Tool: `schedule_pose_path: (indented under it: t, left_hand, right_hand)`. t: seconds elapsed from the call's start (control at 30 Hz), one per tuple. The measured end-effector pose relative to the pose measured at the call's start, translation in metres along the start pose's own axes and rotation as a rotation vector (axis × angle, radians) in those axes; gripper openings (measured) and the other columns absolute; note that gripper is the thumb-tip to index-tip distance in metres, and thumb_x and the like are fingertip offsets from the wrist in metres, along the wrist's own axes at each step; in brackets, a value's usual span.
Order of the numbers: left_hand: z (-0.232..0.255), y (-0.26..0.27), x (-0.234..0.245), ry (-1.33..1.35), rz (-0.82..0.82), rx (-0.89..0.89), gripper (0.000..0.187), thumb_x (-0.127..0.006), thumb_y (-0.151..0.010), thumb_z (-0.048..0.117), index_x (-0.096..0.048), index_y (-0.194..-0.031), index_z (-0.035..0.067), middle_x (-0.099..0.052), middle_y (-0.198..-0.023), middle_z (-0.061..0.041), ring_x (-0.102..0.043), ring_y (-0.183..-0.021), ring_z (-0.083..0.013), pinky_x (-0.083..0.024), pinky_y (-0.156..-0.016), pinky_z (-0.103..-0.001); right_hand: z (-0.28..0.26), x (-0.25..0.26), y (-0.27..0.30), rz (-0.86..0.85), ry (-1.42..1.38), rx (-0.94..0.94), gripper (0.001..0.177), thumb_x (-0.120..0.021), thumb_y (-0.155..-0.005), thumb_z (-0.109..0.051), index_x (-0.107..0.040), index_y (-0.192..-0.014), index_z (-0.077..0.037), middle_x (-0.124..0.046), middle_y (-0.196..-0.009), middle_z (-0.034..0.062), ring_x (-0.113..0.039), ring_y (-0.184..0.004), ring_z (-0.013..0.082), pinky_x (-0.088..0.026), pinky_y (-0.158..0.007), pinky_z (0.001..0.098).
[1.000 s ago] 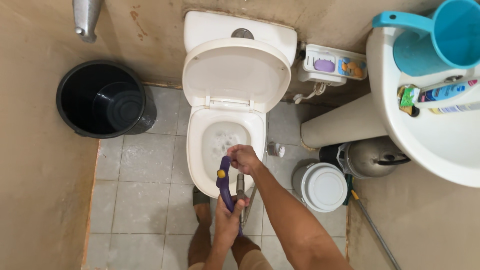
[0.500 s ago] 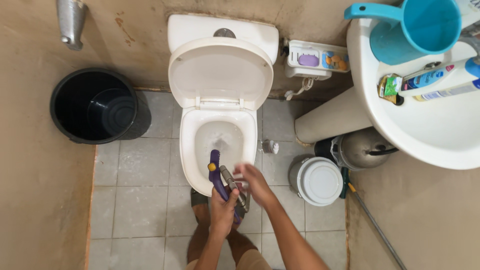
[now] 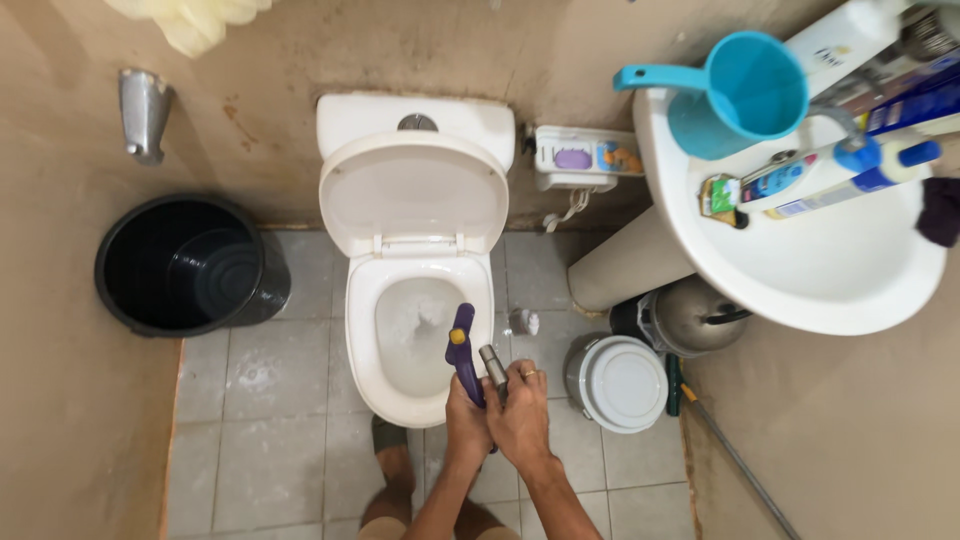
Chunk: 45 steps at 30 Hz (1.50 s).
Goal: The person scrubs the inside of a toilet bowl with a purple toilet brush. They then use a handheld bidet sprayer to rinse the bowl and the brush. Finally, they place the brush on the toilet tank and organize items on the sink counter.
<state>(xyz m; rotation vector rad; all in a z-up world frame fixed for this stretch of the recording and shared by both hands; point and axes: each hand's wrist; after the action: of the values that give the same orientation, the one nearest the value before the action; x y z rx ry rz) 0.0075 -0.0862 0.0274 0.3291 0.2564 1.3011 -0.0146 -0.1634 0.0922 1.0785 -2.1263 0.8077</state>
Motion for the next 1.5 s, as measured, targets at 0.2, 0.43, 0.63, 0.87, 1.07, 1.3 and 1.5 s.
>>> schedule_pose_path:
  t: [0.2,0.43,0.63,0.87,1.07,1.3,1.5]
  left_hand:
    - [0.001,-0.012,0.042,-0.088,-0.082,-0.161,0.031,-0.078,-0.082,0.013,-0.058,-0.105,0.005,-0.071,-0.089,-0.003,-0.067,-0.08,-0.0126,-0.054,-0.07,-0.03]
    - [0.051,-0.023,0.114,-0.247,-0.077,-0.064,0.029,-0.076,-0.088,0.025,-0.061,-0.102,0.005,-0.057,-0.067,-0.007,-0.05,-0.061,-0.0142,-0.044,-0.056,-0.033]
    - [0.089,-0.028,0.115,-0.236,-0.05,-0.072,0.029,-0.076,-0.088,0.026,-0.062,-0.098,0.003,-0.063,-0.065,-0.005,-0.052,-0.059,-0.0122,-0.045,-0.056,-0.031]
    - [0.089,-0.037,0.08,-0.312,0.153,0.056,0.026,-0.079,-0.085,0.024,-0.064,-0.088,0.003,-0.058,-0.061,-0.006,-0.051,-0.057,-0.0133,-0.045,-0.056,-0.03]
    - [0.062,-0.04,0.056,-0.229,0.29,0.099,0.021,-0.08,-0.084,0.017,-0.065,-0.086,0.003,-0.055,-0.062,-0.003,-0.047,-0.059,-0.0099,-0.043,-0.055,-0.029]
    - [0.059,-0.038,0.048,-0.179,0.357,0.05,0.018,-0.08,-0.083,0.015,-0.066,-0.084,0.003,-0.057,-0.062,0.0,-0.047,-0.058,-0.0071,-0.041,-0.053,-0.026]
    - [0.071,-0.027,0.057,-0.146,0.394,0.059,0.017,-0.077,-0.088,0.013,-0.064,-0.085,0.003,-0.051,-0.064,0.003,-0.041,-0.059,-0.007,-0.036,-0.052,-0.026]
  right_hand:
    - [0.003,0.022,-0.02,-0.062,-0.164,-0.381,0.02,-0.074,-0.087,-0.015,-0.07,-0.098,0.002,-0.069,-0.085,0.0144,-0.064,-0.069,0.0256,-0.052,-0.062,0.0384]
    - [0.011,0.069,-0.112,0.103,-0.248,-0.346,0.02,-0.072,-0.095,-0.021,-0.067,-0.097,-0.001,-0.071,-0.075,0.0043,-0.065,-0.066,0.0111,-0.051,-0.059,0.0279]
    - [0.058,0.05,-0.25,0.143,-0.634,-0.178,0.018,-0.07,-0.097,-0.014,-0.065,-0.104,0.002,-0.069,-0.083,0.0036,-0.068,-0.076,0.0104,-0.056,-0.068,0.0262]
    - [0.125,0.002,-0.366,0.031,-0.495,-0.176,0.013,-0.072,-0.096,-0.01,-0.067,-0.091,0.001,-0.067,-0.072,0.0055,-0.062,-0.065,0.0118,-0.051,-0.06,0.0288]
    - [0.171,-0.046,-0.412,-0.064,-0.585,-0.137,0.012,-0.072,-0.093,-0.01,-0.065,-0.089,-0.002,-0.068,-0.073,0.0025,-0.067,-0.066,0.0093,-0.054,-0.06,0.0251]
    - [0.239,-0.111,-0.415,-0.126,-0.681,-0.163,0.013,-0.074,-0.094,-0.006,-0.063,-0.094,0.001,-0.063,-0.076,0.004,-0.061,-0.067,0.0129,-0.051,-0.06,0.0289]
    - [0.216,-0.112,-0.405,0.03,-0.509,-0.408,0.034,-0.08,-0.082,-0.004,-0.052,-0.102,-0.001,-0.061,-0.091,0.0104,-0.061,-0.072,0.0135,-0.054,-0.061,0.0285]
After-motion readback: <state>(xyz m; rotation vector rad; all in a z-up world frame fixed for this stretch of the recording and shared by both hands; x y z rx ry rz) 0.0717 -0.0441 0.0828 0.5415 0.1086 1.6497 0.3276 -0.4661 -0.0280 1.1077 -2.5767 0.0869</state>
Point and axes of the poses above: each hand's wrist, its own y-axis away from the middle knuckle, its own x-axis out of the back of the hand, z = x × y
